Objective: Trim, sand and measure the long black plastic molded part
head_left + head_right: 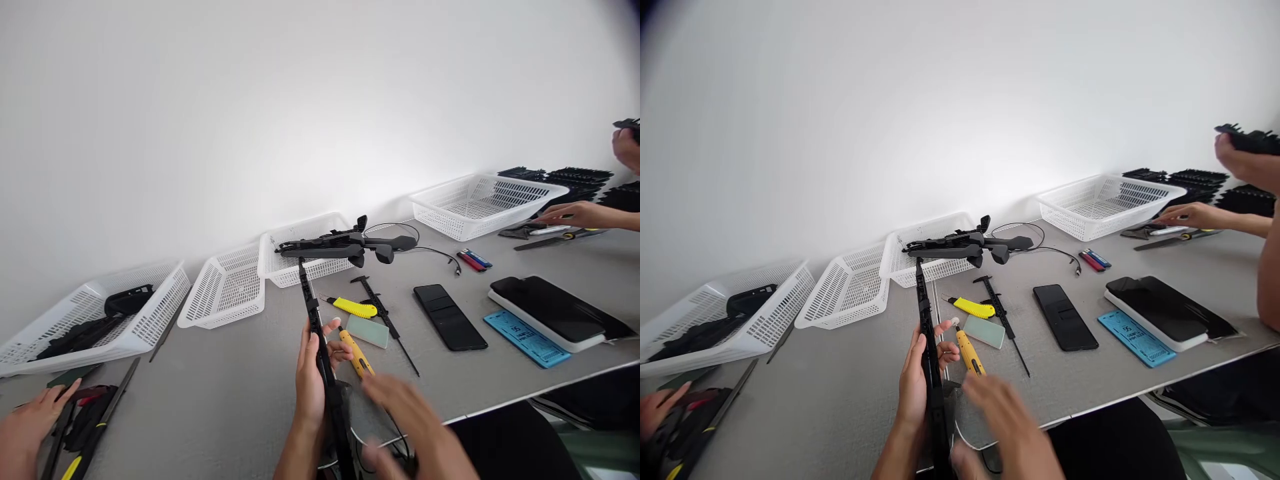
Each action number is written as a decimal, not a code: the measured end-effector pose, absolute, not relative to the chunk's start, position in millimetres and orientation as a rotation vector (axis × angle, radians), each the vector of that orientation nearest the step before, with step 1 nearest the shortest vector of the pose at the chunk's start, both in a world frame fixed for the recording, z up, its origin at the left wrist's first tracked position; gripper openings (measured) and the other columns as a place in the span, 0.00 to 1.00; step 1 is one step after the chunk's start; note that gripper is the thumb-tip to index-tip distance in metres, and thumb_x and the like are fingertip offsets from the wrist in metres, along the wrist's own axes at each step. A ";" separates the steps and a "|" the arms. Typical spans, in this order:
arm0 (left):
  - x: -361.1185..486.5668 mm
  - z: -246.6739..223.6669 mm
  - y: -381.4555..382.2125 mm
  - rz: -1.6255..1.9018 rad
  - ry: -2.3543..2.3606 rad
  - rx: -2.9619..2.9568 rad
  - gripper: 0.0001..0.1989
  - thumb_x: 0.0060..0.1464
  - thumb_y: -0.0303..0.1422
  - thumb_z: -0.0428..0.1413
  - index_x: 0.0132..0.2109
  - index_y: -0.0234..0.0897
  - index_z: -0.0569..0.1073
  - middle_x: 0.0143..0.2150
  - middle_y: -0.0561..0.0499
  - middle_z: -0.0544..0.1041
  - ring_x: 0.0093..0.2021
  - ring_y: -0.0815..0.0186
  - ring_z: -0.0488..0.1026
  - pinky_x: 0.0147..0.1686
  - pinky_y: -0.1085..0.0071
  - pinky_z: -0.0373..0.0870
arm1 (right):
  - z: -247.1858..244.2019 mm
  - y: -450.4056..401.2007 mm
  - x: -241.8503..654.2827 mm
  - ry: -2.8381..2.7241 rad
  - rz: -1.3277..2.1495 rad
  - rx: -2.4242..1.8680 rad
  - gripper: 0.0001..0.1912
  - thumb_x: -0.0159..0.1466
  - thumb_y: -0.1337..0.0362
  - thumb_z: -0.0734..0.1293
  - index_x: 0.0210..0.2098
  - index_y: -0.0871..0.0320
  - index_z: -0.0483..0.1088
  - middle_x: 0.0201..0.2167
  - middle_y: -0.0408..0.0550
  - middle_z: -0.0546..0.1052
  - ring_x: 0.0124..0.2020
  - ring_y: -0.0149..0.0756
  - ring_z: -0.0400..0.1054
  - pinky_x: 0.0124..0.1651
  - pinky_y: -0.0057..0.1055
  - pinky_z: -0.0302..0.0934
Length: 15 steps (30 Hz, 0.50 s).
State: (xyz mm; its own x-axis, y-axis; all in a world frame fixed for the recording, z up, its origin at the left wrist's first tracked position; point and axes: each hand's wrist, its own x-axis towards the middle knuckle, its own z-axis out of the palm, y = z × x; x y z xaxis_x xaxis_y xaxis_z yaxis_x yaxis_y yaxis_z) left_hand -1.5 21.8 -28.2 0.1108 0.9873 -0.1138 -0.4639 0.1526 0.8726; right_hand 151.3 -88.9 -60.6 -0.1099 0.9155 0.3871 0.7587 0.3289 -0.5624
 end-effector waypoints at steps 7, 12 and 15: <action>1.6 -50.8 43.8 1.289 0.910 0.869 0.33 0.65 0.53 0.58 0.70 0.42 0.64 0.58 0.41 0.79 0.38 0.60 0.83 0.37 0.64 0.82 | -71.7 8.6 229.0 -1.684 0.352 -2.139 0.22 0.69 0.59 0.68 0.60 0.58 0.77 0.53 0.58 0.83 0.59 0.57 0.74 0.54 0.44 0.68; -4.6 -65.7 43.3 1.309 0.969 0.993 0.34 0.68 0.52 0.56 0.73 0.46 0.58 0.50 0.47 0.79 0.29 0.66 0.78 0.27 0.67 0.78 | -89.1 16.2 235.2 -1.684 0.480 -2.173 0.11 0.70 0.57 0.68 0.45 0.57 0.77 0.40 0.54 0.82 0.46 0.49 0.77 0.44 0.35 0.63; -5.8 -68.5 41.5 1.318 1.005 1.072 0.35 0.68 0.53 0.56 0.74 0.47 0.58 0.46 0.50 0.78 0.26 0.69 0.73 0.24 0.70 0.75 | -88.0 26.5 242.0 -1.650 0.558 -2.214 0.09 0.70 0.58 0.68 0.40 0.57 0.76 0.35 0.52 0.82 0.40 0.47 0.77 0.39 0.34 0.58</action>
State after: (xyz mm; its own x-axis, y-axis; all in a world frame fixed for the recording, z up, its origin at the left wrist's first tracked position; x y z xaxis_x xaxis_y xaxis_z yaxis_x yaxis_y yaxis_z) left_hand -5.8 41.5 -68.5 0.0187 0.9991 0.0368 -0.2293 -0.0315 0.9728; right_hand 242.0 26.5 -88.0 0.2553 0.9598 -0.1167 0.8333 -0.2796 -0.4769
